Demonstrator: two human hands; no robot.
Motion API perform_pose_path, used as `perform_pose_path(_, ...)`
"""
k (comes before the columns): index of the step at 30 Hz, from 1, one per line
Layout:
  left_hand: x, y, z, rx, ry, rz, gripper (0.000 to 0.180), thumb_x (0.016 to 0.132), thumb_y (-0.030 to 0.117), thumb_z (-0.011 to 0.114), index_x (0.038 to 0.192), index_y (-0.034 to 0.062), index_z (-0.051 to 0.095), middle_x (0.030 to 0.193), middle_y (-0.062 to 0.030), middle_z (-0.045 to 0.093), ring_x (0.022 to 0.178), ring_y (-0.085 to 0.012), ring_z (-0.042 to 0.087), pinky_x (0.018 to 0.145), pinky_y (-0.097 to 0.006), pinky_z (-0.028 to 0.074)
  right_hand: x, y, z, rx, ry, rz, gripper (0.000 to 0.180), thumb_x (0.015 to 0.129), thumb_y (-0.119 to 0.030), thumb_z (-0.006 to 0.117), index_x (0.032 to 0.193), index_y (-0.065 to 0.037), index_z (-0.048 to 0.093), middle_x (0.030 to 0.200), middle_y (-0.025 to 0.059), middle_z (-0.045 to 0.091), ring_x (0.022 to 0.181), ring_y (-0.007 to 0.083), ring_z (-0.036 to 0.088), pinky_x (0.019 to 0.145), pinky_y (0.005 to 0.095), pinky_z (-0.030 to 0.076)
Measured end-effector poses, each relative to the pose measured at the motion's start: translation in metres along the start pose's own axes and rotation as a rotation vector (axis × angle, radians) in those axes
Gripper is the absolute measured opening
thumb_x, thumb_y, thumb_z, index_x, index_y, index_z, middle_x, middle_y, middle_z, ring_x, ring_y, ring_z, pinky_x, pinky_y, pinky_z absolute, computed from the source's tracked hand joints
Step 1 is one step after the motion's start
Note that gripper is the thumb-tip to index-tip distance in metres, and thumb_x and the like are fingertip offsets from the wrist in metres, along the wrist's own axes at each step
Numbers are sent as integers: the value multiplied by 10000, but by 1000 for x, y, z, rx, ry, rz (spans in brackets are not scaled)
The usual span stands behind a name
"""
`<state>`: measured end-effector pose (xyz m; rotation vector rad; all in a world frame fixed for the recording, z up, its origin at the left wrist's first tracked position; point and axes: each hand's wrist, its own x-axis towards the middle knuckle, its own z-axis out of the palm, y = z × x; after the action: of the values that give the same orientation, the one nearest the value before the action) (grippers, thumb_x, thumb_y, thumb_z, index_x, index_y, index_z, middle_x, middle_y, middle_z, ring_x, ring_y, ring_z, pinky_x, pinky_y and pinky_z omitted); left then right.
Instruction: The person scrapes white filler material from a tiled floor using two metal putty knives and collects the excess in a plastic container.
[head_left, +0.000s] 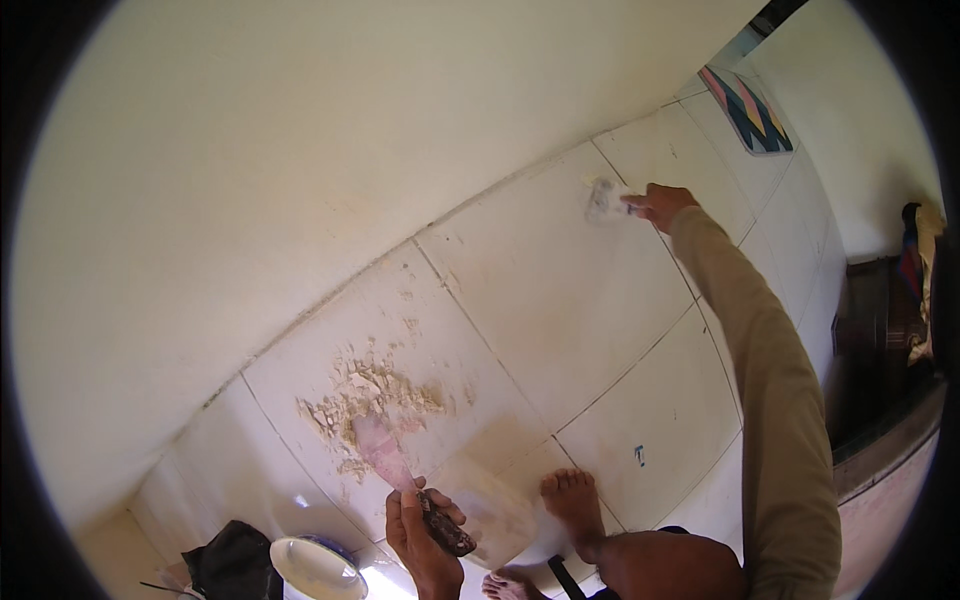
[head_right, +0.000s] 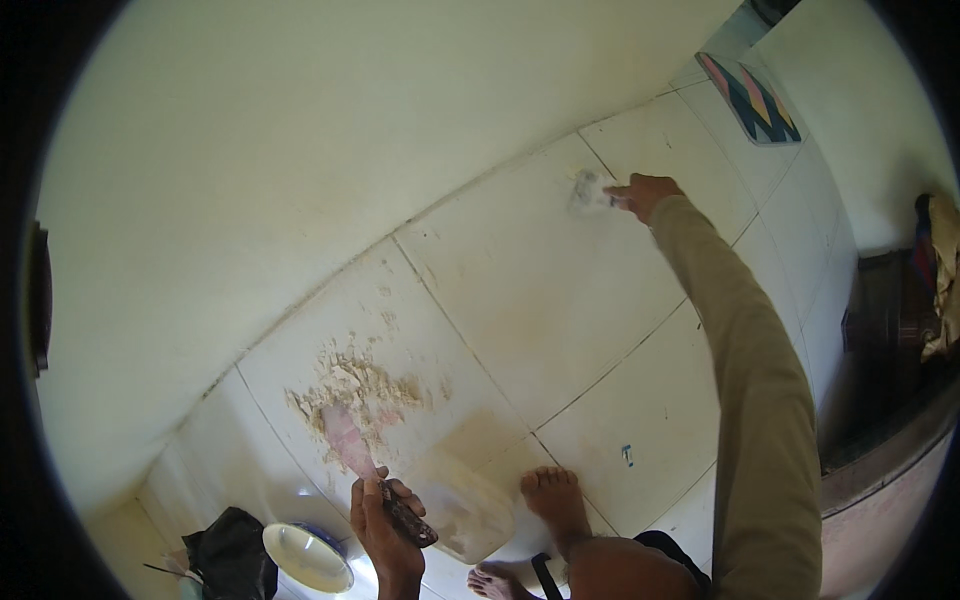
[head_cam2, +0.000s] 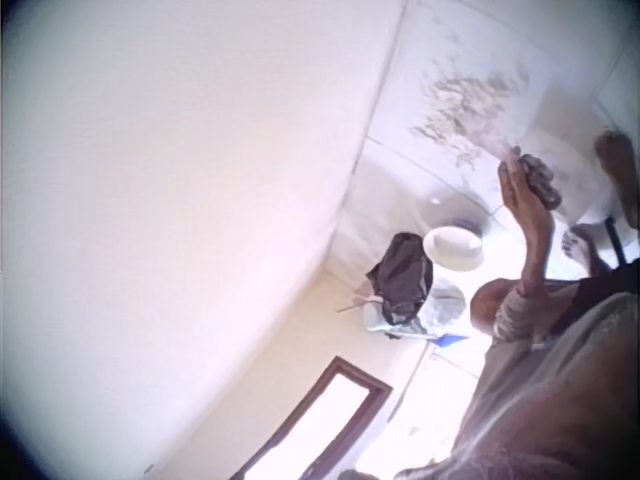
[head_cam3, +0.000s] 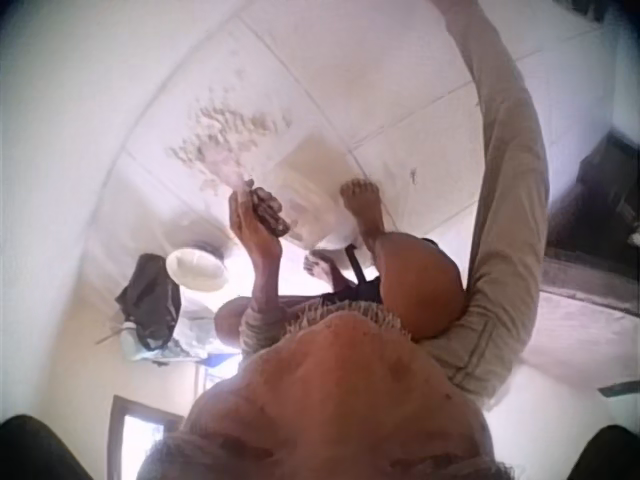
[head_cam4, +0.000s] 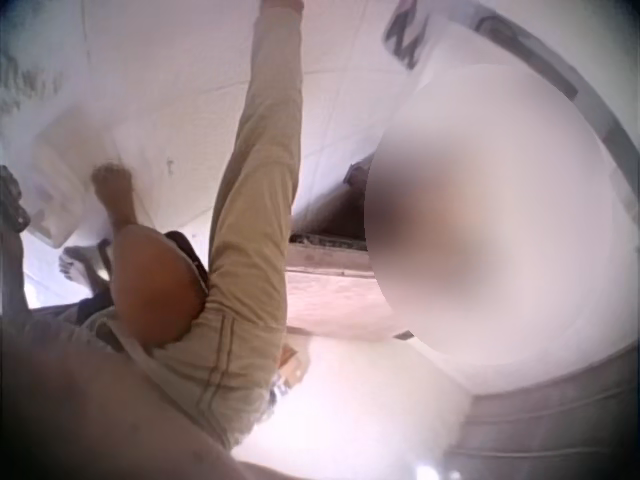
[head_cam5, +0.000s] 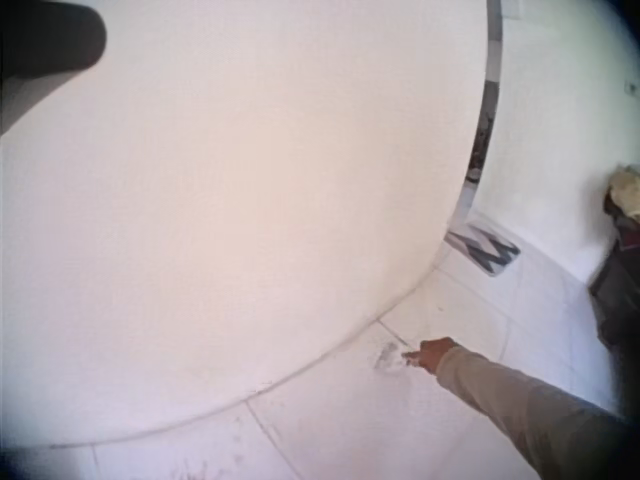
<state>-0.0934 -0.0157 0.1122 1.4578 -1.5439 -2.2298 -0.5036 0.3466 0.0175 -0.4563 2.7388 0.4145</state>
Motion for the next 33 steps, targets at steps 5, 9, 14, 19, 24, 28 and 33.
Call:
perform_pose_path(5, 4, -7, -3, -26, 14, 31, 290, 1023, 280, 443, 1067, 8, 534, 707, -66, 569, 533, -138, 540, 505, -252, 447, 2, 48, 4, -135, -239, 140, 424, 958, -285, 561, 1353, -433, 519, 1023, 77, 612, 1012, 247, 621, 866, 468, 479)
perform_pose_path(9, 4, -9, -3, 17, 18, -6, 296, 1020, 283, 446, 1068, 4, 532, 703, -66, 571, 534, -135, 540, 504, -252, 447, 27, 38, 23, -124, -53, -14, 433, 957, -241, 565, 1346, -429, 529, 973, 53, 624, 1018, 223, 603, 907, 474, 429)
perform_pose_path(14, 5, -12, -14, 23, 74, 45, 303, 1018, 293, 450, 1071, 7, 534, 701, -63, 573, 533, -135, 538, 514, -255, 452, 58, -38, -22, -183, -112, -313, 393, 913, -220, 602, 1239, -438, 612, 989, 14, 624, 1065, 186, 571, 1099, 486, 272)
perform_pose_path(19, -3, -13, -24, -10, 96, 57, 304, 1018, 290, 447, 1070, 2, 534, 701, -70, 573, 533, -136, 539, 514, -258, 456, 30, 3, -30, -278, -60, -171, 471, 941, -118, 552, 1226, -490, 597, 1095, 36, 620, 1160, 200, 534, 1122, 560, 201)
perform_pose_path(24, -8, -14, -25, -40, 92, 51, 294, 1020, 274, 443, 1066, -1, 534, 704, -75, 574, 542, -139, 550, 518, -260, 466, 55, -17, -19, -145, -104, -73, 417, 916, -170, 576, 1228, -443, 621, 1073, 29, 609, 1144, 195, 529, 1113, 543, 214)
perform_pose_path(28, -17, -7, -26, -70, 69, 12, 280, 1020, 265, 457, 1066, -1, 533, 727, -80, 588, 557, -145, 564, 527, -258, 475, 60, -131, -40, -63, -42, -424, 465, 898, -160, 533, 1239, -465, 613, 1099, 64, 605, 1187, 259, 505, 1110, 540, 214)
perform_pose_path(33, -21, 4, -19, -111, 25, -13, 278, 1022, 273, 464, 1072, 9, 535, 756, -85, 603, 591, -149, 583, 540, -258, 479, 22, -262, -44, -50, 118, -743, 433, 849, -138, 586, 1196, -385, 664, 984, 61, 589, 1103, 233, 524, 1033, 506, 265)
